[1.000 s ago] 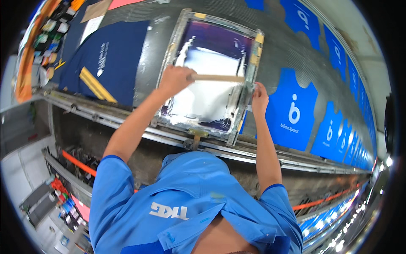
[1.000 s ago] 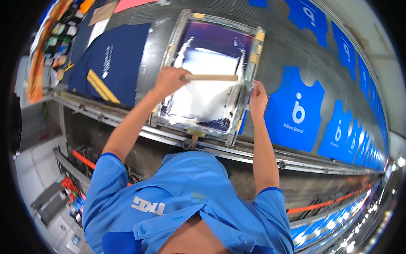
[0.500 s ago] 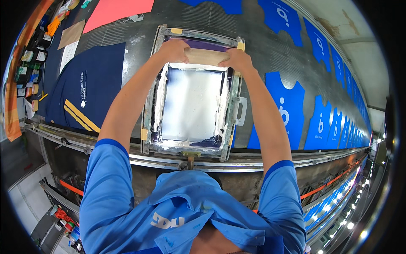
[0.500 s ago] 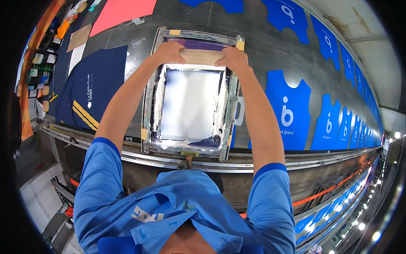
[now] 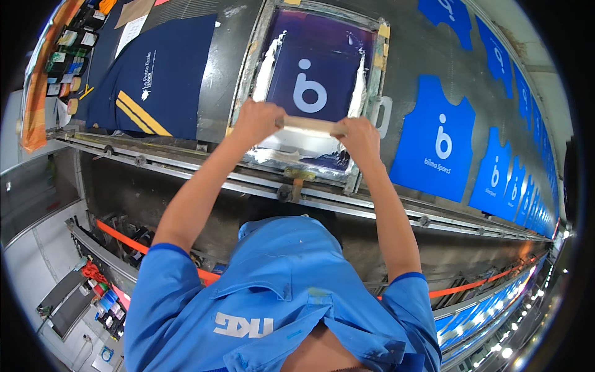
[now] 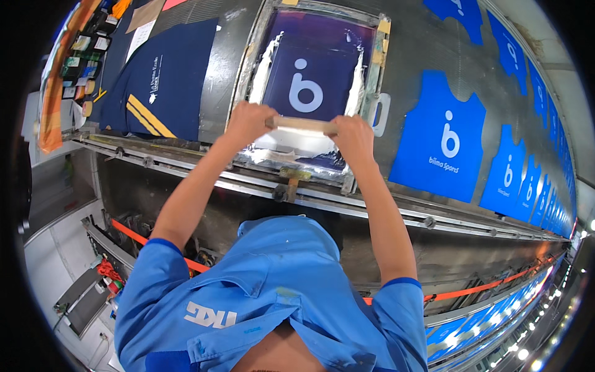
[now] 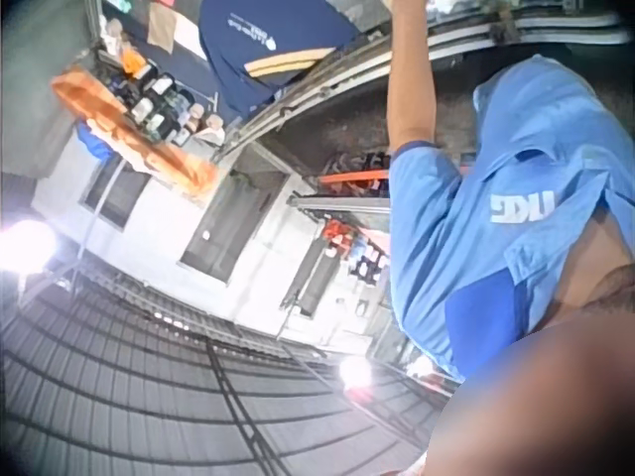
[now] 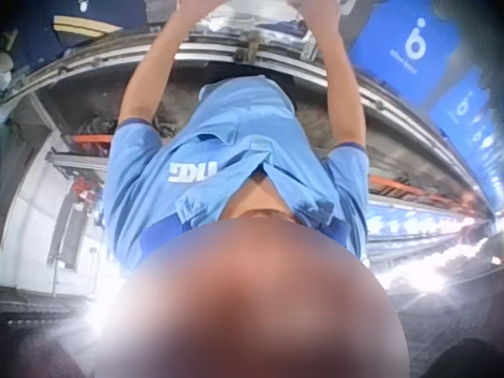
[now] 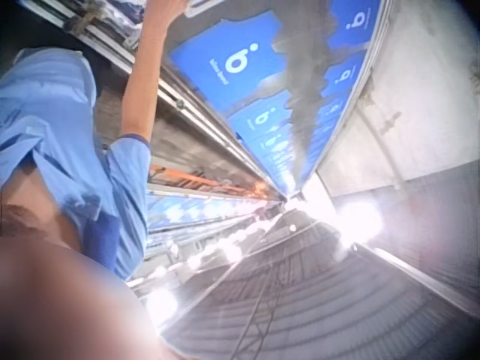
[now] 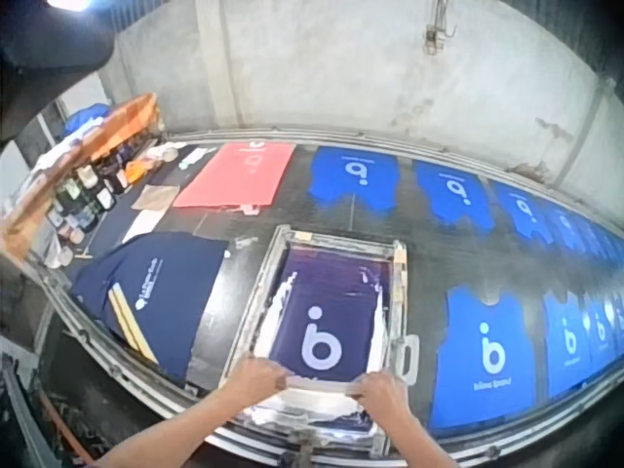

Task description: The person uses a squeegee to pull white ink across a screen-printing frame, repeatedly applying ink to blue t-shirts laid out on a long table. The person lifts the frame, repositions it, and continues printing the same logo across multiple shirts.

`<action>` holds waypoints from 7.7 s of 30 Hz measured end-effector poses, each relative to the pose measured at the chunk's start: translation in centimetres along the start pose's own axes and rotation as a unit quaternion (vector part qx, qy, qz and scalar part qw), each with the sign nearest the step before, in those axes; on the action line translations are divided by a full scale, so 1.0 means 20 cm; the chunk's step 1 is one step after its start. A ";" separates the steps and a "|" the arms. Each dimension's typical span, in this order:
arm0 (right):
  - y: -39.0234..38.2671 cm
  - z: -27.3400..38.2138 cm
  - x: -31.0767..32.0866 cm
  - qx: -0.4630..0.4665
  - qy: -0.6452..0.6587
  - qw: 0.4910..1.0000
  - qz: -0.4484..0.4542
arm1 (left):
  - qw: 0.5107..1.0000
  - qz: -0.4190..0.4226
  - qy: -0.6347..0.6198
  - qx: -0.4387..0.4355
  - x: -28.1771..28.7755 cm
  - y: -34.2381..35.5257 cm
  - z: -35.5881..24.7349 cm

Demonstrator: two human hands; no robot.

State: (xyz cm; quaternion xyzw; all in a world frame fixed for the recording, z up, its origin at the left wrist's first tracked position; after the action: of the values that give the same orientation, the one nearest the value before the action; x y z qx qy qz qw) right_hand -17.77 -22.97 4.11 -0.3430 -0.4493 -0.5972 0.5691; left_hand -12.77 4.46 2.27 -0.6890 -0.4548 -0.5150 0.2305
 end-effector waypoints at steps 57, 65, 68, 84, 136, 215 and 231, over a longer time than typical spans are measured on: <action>0.07 -0.04 -0.19 -0.043 0.129 0.980 0.143 | 0.998 0.055 0.007 -0.002 -0.12 0.05 0.03; 0.32 -0.19 -0.07 -0.123 0.238 0.953 0.137 | 0.975 0.182 -0.110 0.070 -0.12 0.43 0.20; 0.30 -0.36 0.06 -0.230 0.341 0.902 -0.133 | 0.995 0.080 -0.045 0.026 0.08 0.70 0.09; 0.11 -0.53 -0.14 -0.385 0.333 0.844 -0.168 | 0.994 0.105 0.026 -0.033 -0.12 1.01 0.25; -0.17 0.63 1.62 0.271 0.217 0.818 -0.458 | 0.278 -0.610 -0.720 0.179 1.06 -2.24 0.33; 2.93 6.40 -2.13 -0.106 0.713 0.573 0.390 | 0.267 -0.836 0.075 0.473 2.98 -2.45 4.10; 3.47 5.59 -2.01 -0.100 0.778 0.486 0.385 | 0.566 -0.695 -0.039 0.442 3.05 -0.93 4.97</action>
State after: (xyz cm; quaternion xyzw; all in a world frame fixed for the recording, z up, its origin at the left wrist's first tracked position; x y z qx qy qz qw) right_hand 44.14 99.14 17.63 0.0679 0.4159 -0.3830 0.8220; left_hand 24.26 115.39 19.49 0.0077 -0.9728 -0.2238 0.0587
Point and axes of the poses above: each hand's wrist, its own y-axis towards the middle knuckle, its own x-axis out of the back of the hand, z = x × y, the point moved 1 cm from there along y, towards the middle knuckle, and after that the axes turned 14 degrees about -z, right-handed, at the moved point
